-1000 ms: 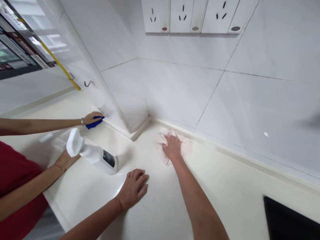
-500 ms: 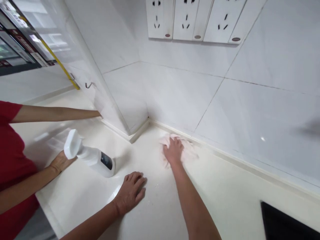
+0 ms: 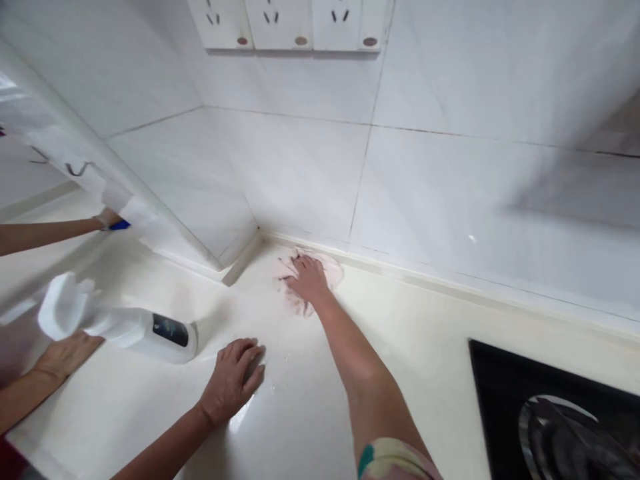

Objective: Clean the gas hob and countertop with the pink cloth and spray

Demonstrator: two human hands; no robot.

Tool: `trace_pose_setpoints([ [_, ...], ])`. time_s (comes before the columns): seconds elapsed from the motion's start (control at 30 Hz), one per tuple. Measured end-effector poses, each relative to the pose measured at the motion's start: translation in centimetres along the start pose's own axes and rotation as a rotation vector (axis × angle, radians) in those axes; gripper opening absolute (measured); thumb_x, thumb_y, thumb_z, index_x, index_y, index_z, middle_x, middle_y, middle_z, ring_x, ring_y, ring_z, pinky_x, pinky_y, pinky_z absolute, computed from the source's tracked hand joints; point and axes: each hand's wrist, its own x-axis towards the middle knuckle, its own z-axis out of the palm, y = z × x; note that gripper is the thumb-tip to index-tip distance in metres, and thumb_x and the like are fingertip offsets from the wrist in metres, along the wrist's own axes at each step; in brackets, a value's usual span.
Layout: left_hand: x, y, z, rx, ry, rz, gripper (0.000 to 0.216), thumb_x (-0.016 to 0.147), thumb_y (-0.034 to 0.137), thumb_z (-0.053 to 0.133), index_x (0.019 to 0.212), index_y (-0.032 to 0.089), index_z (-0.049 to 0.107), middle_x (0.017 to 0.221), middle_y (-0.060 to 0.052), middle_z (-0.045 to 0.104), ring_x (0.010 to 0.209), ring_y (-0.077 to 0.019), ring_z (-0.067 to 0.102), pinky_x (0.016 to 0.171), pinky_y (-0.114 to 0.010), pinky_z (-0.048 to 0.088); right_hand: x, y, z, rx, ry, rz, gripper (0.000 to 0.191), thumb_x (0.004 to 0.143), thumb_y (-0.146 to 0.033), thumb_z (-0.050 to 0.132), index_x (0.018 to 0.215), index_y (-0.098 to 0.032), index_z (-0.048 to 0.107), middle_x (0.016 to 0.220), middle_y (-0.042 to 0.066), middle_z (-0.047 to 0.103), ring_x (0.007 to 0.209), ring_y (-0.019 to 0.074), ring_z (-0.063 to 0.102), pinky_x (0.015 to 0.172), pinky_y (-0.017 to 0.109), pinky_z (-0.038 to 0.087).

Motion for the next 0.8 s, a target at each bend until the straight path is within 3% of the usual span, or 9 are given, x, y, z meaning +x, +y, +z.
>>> trace_pose_setpoints([
  [0.13,0.1,-0.3,0.3,0.013,0.004,0.006,0.027,0.097,0.036,0.060,0.120,0.023,0.067,0.122,-0.012,0.068,0.115,-0.0310,0.061,0.094,-0.048,0.050,-10.9,9.9,-2.6,-0.102,0.122,0.231,0.058,0.100,-0.036,0.046,0.154,-0.016,0.052,0.167,0.015,0.044,0.159,0.0301,0.029,0.129,0.051,0.016],
  [0.27,0.3,-0.4,0.6,0.035,0.013,0.013,0.028,0.097,0.036,0.059,0.120,0.023,0.067,0.122,-0.013,0.068,0.116,-0.0320,0.061,0.094,-0.049,0.049,-22.1,20.4,-6.3,-0.274,0.257,0.598,0.062,0.100,-0.042,0.039,0.151,-0.011,0.054,0.165,0.020,0.043,0.156,0.0338,0.032,0.125,0.052,0.026],
  [0.33,0.4,-0.3,0.7,0.041,0.008,0.013,0.028,0.097,0.036,0.059,0.120,0.022,0.067,0.122,-0.013,0.067,0.116,-0.0321,0.060,0.094,-0.049,0.048,-25.5,23.8,-8.0,-0.323,0.289,0.831,0.067,0.100,-0.049,0.037,0.149,-0.007,0.056,0.165,0.024,0.042,0.154,0.0405,0.032,0.124,0.058,0.025],
  [0.4,0.4,0.1,0.5,0.043,-0.002,0.009,0.028,0.097,0.035,0.058,0.121,0.022,0.067,0.122,-0.014,0.066,0.115,-0.0321,0.059,0.094,-0.049,0.048,-26.3,25.2,-8.8,-0.332,0.322,1.012,0.073,0.099,-0.055,0.037,0.145,-0.003,0.057,0.160,0.029,0.043,0.149,0.0466,0.035,0.121,0.063,0.026],
  [0.47,0.4,0.6,0.2,0.037,-0.022,0.000,0.029,0.098,0.034,0.057,0.121,0.021,0.067,0.123,-0.014,0.065,0.115,-0.0317,0.058,0.095,-0.050,0.047,-24.6,24.1,-8.2,-0.318,0.363,1.075,0.077,0.098,-0.057,0.036,0.145,0.001,0.056,0.156,0.033,0.046,0.144,0.0491,0.038,0.118,0.064,0.029],
  [0.53,0.4,1.1,-0.2,0.018,-0.054,-0.008,0.029,0.097,0.032,0.056,0.122,0.022,0.066,0.124,-0.013,0.064,0.116,-0.0311,0.056,0.096,-0.050,0.046,-21.0,20.8,-6.5,-0.302,0.362,0.991,0.079,0.099,-0.057,0.035,0.148,0.002,0.052,0.154,0.034,0.047,0.144,0.0483,0.038,0.116,0.063,0.031],
  [0.67,0.4,1.6,-0.5,-0.014,-0.095,-0.033,0.029,0.097,0.029,0.055,0.124,0.022,0.065,0.126,-0.013,0.063,0.116,-0.0304,0.054,0.097,-0.049,0.044,-11.5,10.7,-2.0,-0.250,0.201,0.567,0.076,0.100,-0.054,0.038,0.156,-0.004,0.047,0.164,0.026,0.040,0.154,0.0418,0.030,0.123,0.057,0.023],
  [0.8,0.2,1.9,-0.7,-0.042,-0.112,-0.051,0.029,0.098,0.027,0.055,0.124,0.021,0.065,0.126,-0.013,0.062,0.116,-0.0301,0.053,0.096,-0.049,0.043,-2.0,0.7,0.7,-0.132,0.011,0.210,0.075,0.099,-0.050,0.045,0.161,-0.008,0.040,0.171,0.023,0.029,0.159,0.0378,0.022,0.127,0.053,0.014],
])
